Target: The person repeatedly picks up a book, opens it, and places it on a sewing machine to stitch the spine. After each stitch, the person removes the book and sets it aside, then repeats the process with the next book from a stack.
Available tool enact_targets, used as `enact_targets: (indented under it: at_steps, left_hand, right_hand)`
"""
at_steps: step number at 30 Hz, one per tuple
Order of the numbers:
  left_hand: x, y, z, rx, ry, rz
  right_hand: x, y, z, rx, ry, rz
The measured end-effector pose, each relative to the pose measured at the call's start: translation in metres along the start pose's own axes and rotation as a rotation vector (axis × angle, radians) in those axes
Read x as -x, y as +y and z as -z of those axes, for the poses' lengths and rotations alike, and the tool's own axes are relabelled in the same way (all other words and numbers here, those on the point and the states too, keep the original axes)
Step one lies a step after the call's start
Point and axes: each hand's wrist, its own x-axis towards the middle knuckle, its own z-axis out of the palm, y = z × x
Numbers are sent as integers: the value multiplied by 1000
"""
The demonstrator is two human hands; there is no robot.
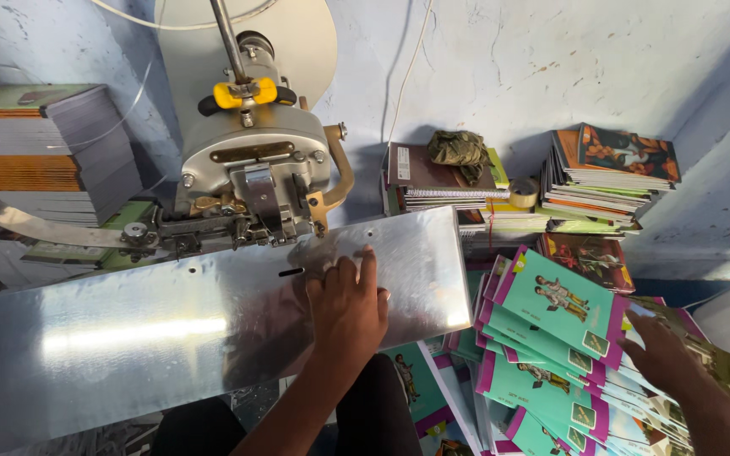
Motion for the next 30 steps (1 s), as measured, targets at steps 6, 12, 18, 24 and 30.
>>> enact_targets:
  at_steps: [6, 12, 18, 24, 30]
  left_hand:
    - [3, -3, 2, 47, -11, -19]
    - [14, -17, 7, 176, -7, -94]
    - [34, -48, 31, 347, -15, -89]
    - [48, -82, 70, 226, -97, 136]
    - [63, -116, 92, 183, -18, 313]
  right_hand:
    - [-15, -73, 47, -37, 152, 81]
    - [-17, -203, 106, -12, 244, 215]
    - [-3, -322, 118, -73, 345, 516]
    - [11, -421, 116, -145, 375, 694]
    - [27, -495, 112, -262, 442, 841]
